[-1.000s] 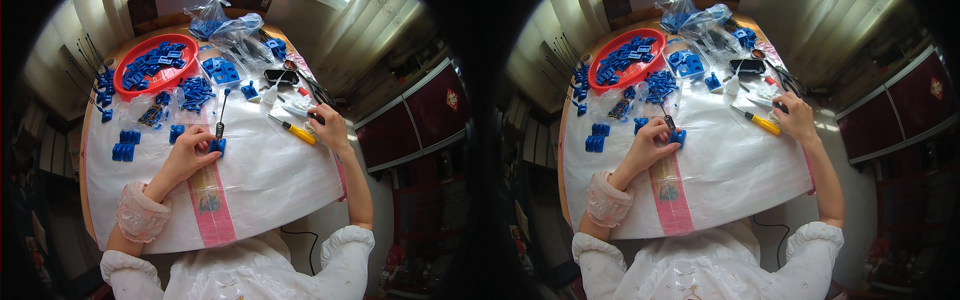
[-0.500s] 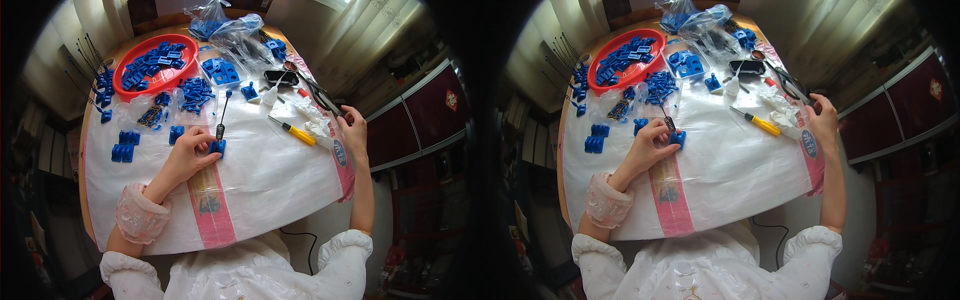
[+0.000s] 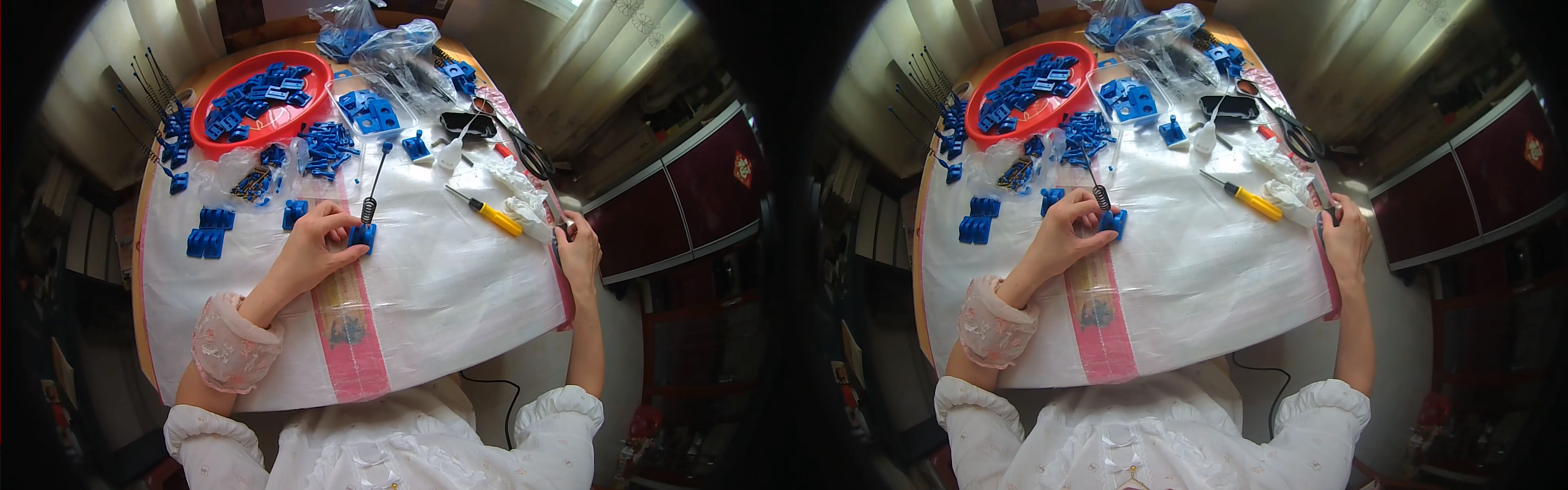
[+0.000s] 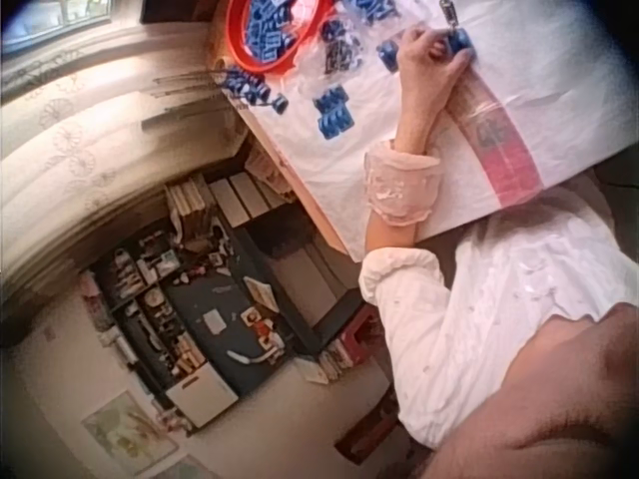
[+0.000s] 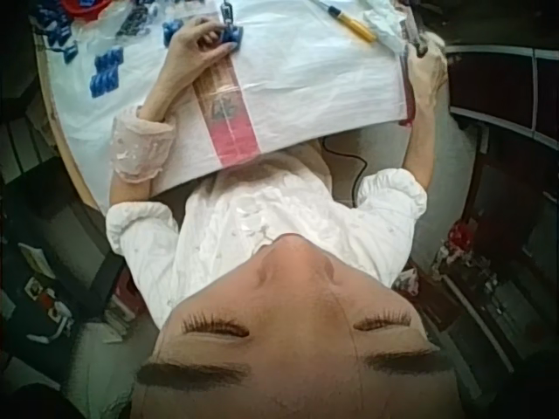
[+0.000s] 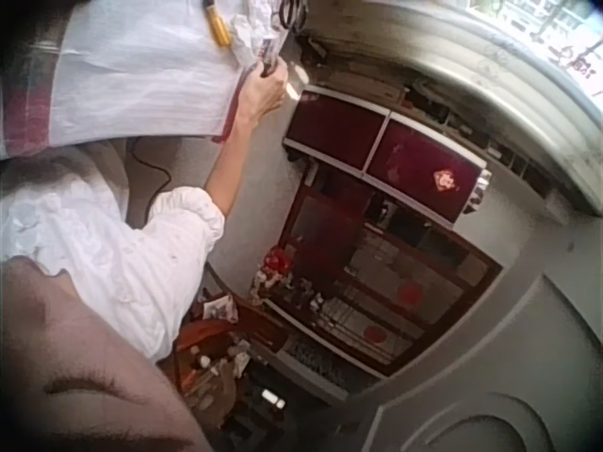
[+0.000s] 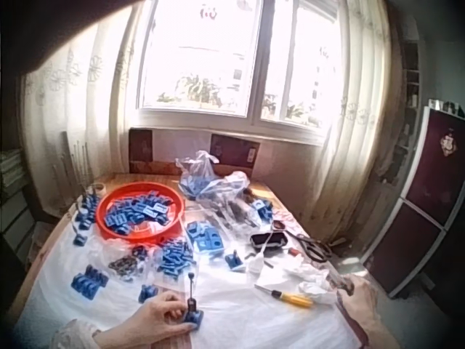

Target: The recorder is manually assembling a lighting fixture component using blue plastic pieces, a metal spring, and a soldering iron.

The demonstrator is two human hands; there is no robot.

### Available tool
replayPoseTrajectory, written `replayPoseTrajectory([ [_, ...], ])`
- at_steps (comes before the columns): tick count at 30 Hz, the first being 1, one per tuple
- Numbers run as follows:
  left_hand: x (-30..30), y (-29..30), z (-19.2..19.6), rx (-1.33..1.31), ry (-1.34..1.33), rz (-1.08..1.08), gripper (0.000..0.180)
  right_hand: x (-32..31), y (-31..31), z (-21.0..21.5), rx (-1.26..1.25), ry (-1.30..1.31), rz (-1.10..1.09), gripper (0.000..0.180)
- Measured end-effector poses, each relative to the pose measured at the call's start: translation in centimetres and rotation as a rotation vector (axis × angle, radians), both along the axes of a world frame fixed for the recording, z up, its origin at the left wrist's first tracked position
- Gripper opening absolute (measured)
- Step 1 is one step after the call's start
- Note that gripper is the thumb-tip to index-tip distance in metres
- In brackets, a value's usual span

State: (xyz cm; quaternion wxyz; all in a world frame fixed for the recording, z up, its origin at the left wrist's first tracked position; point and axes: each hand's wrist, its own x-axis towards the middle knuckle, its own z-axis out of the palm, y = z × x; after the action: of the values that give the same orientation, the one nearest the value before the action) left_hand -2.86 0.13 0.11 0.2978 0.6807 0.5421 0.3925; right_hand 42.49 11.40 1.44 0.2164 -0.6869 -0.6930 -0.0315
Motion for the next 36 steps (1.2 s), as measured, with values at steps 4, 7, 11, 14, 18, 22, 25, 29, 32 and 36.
replayPoseTrajectory([
  [4,0.1,-0.1,0.2,-0.011,-0.003,0.004,0.036,-1.5,0.4,0.8,-0.086,0.039,0.055,0.033],
  [7,-0.3,-0.4,0.2,-0.011,0.011,0.022,0.036,-3.2,1.7,2.7,0.035,0.109,0.124,0.023],
  [11,-0.1,-0.2,0.1,-0.02,0.001,0.01,0.036,-6.8,4.8,3.4,0.083,0.191,0.497,0.018],
  [14,-0.3,-0.2,0.1,-0.012,0.003,0.015,0.035,-9.8,6.3,2.1,0.15,0.015,0.606,0.018],
  [18,-0.2,-0.2,0.2,0.003,0.019,0.012,0.035,-11.3,7.0,1.2,0.056,-0.058,0.593,0.016],
  [22,0.1,0.1,-0.3,0.009,-0.007,0.002,0.036,-10.6,8.0,3.8,0.259,-0.036,0.607,0.014],
  [25,-0.1,-0.2,-0.2,0.006,-0.025,0.017,0.035,-11.5,5.4,8.6,0.422,0.223,0.59,0.014],
  [29,-0.4,-0.6,-0.2,0.002,-0.029,0.036,0.034,-14.6,0.0,9.9,0.223,0.364,0.8,0.019],
  [32,-0.2,-0.4,-0.2,0.016,-0.032,0.027,0.033,-18.5,-3.0,6.1,-0.004,0.328,1.026,0.021],
  [36,-0.1,0.0,-0.4,0.021,-0.036,0.014,0.033,-21.5,-3.5,0.8,-0.08,0.384,1.101,0.016],
])
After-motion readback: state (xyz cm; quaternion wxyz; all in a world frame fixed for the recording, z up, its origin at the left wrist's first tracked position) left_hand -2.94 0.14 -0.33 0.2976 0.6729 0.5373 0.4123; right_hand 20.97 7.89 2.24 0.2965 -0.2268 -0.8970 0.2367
